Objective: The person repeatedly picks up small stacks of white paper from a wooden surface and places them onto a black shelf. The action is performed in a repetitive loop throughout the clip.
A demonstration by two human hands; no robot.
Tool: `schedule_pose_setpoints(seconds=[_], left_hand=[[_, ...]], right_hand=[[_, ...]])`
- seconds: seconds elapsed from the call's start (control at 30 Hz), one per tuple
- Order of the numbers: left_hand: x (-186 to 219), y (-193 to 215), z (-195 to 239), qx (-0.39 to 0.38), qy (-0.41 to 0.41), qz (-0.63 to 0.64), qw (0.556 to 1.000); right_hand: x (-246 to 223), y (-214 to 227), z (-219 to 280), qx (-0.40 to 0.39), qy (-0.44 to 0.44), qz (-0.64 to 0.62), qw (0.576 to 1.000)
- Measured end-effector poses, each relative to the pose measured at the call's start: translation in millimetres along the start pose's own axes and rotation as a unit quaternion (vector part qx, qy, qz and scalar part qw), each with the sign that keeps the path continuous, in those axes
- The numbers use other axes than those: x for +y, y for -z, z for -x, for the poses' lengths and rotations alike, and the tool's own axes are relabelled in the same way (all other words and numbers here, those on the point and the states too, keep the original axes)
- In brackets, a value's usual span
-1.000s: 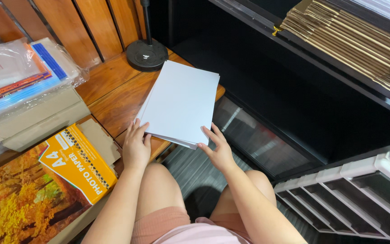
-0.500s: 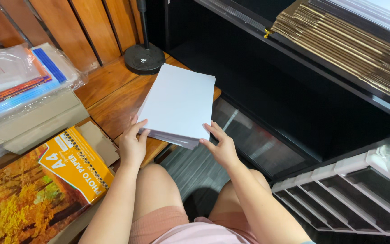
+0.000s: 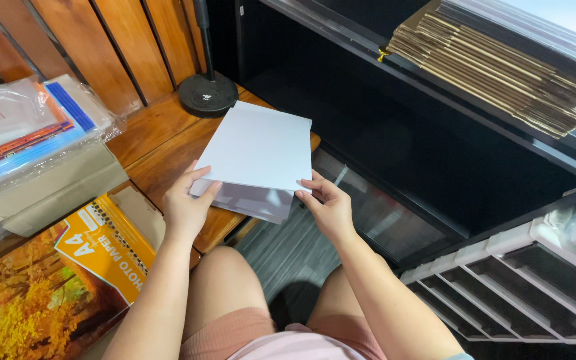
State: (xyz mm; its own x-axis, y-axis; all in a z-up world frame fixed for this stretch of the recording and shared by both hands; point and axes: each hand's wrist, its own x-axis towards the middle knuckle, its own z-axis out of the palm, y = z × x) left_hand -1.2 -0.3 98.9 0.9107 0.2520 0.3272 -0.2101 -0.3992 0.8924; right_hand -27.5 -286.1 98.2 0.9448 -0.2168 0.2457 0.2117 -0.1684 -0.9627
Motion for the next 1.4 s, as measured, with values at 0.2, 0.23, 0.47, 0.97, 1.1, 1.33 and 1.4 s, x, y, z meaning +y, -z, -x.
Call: schedule_pose_setpoints(seconds=[0.2, 0.23, 0.47, 0.97, 1.1, 1.33, 1.4], left_hand=[[26.6, 9.8, 6.8, 0.059, -0.023, 0.018, 0.998], [36.9, 16.3, 9.0, 0.059, -0.025, 0.019, 0.998], [104.6, 55.6, 22.9, 0.127, -0.167, -0.014, 0.978], [225.6, 21.7, -20.5, 0.094, -0.348, 0.107, 0.927], [259.1, -14.7, -37.5, 0.082, -0.385, 0.147, 0.907], [309.0, -76.0, -71.9, -0.012, -0.383, 0.169, 0.908], [318.4, -96.8, -86.3, -0.037, -0.408, 0.186, 0.893]], right_hand=[[-49.4, -1.8, 1.8, 0.006, 0.014, -0.069, 0.997], [-56.9, 0.2, 1.2, 0.007, 0.016, -0.070, 0.997], [-144.3, 23.5, 6.2, -0.010, 0.119, -0.018, 0.993], [-246.8, 116.0, -29.2, 0.057, 0.329, 0.078, 0.939], [-254.4, 157.2, -39.5, 0.096, 0.345, 0.107, 0.928], [-264.4, 213.0, -46.1, 0.190, 0.345, 0.244, 0.886], [-267.1, 222.0, -48.8, 0.205, 0.336, 0.228, 0.891]])
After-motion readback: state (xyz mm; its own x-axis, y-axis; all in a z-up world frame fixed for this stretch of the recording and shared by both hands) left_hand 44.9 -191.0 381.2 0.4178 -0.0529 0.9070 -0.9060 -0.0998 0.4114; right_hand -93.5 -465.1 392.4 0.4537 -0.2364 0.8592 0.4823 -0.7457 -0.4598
